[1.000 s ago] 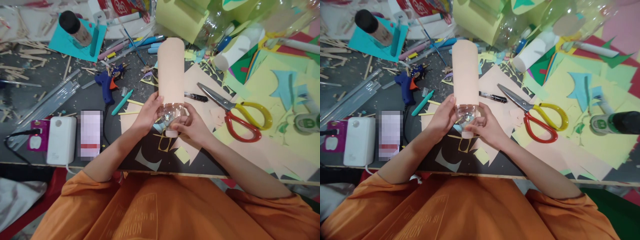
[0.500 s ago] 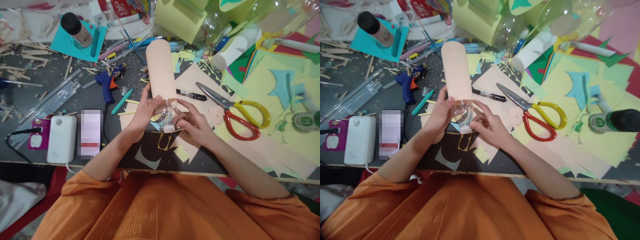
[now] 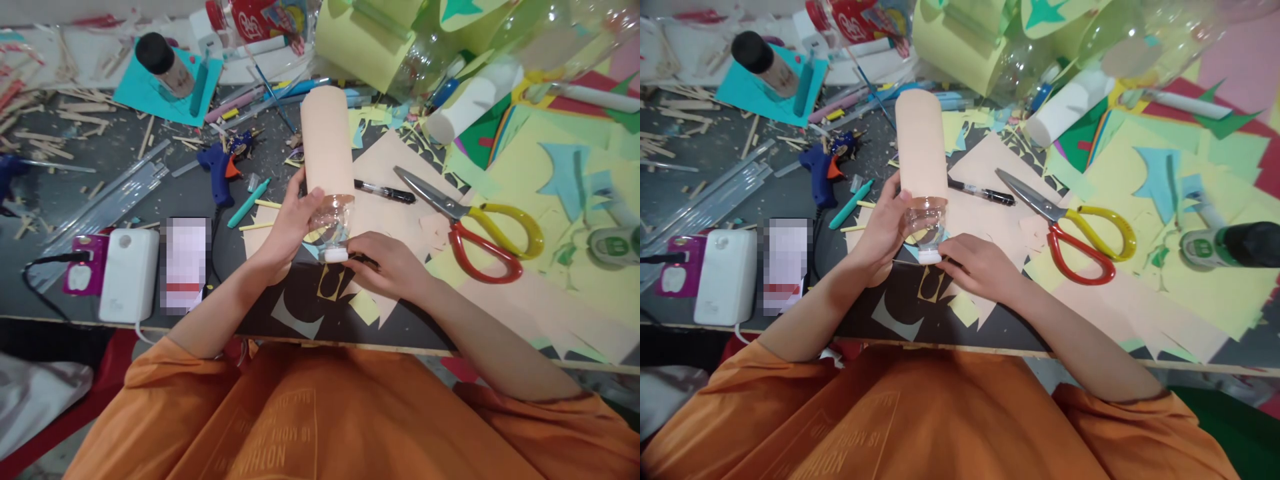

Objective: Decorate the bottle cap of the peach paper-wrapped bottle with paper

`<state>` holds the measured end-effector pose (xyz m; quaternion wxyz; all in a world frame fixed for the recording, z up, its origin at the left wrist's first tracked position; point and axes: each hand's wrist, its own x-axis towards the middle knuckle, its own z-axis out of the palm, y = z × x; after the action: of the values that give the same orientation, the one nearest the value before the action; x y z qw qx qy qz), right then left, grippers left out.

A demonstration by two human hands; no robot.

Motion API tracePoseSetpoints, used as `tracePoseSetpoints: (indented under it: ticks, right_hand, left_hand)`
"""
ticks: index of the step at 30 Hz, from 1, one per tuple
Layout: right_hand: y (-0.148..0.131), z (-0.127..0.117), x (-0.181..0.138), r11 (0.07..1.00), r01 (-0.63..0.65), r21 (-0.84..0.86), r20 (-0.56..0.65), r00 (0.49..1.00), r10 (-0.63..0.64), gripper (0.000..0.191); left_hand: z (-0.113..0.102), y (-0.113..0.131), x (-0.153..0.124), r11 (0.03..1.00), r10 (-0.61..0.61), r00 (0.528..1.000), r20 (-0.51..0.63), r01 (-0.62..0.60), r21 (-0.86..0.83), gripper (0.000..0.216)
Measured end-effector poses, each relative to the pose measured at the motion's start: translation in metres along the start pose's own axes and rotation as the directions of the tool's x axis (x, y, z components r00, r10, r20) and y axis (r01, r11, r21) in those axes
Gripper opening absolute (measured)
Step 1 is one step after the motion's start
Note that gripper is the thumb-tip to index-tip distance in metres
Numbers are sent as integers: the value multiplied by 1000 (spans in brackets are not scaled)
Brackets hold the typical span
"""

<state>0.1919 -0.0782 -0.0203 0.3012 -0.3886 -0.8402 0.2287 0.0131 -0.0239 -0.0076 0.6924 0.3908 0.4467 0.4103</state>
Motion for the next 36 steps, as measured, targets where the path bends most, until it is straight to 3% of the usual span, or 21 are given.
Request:
tracePoseSetpoints:
  ticks: [7,17,22,28,32,36]
  right_hand:
    - [0,0,1,997,26,-73,-18,999,-27,3]
    - [-4,7,0,980,-67,-188,-46,997,60,24]
    - [-4,7,2,988,11,-154,-13,1000,-13,20]
    - [-1,1,1,996,-20,-89,81,996,28,13]
    - [-2,-6,2,1000,18,-11,80,997,-17,19]
    - [3,-14,7,999,16,-35,-37,999,-18,25]
  left_hand:
    - [0,0,0,1000,-22,1000,4,22,-17,63]
    - [2,-3,-1,999,-13,1000,-16,12,-42,60]
    - [3,-2,0,999,-28,999,-23,27,-45,58]
    - [4,0,-2,998,-51,998,-19,51,-36,50]
    - [5,0,-4,998,16,998,-59,-19,-52,42]
    - [2,1,-3,989,137,970,-199,-146,-32,36]
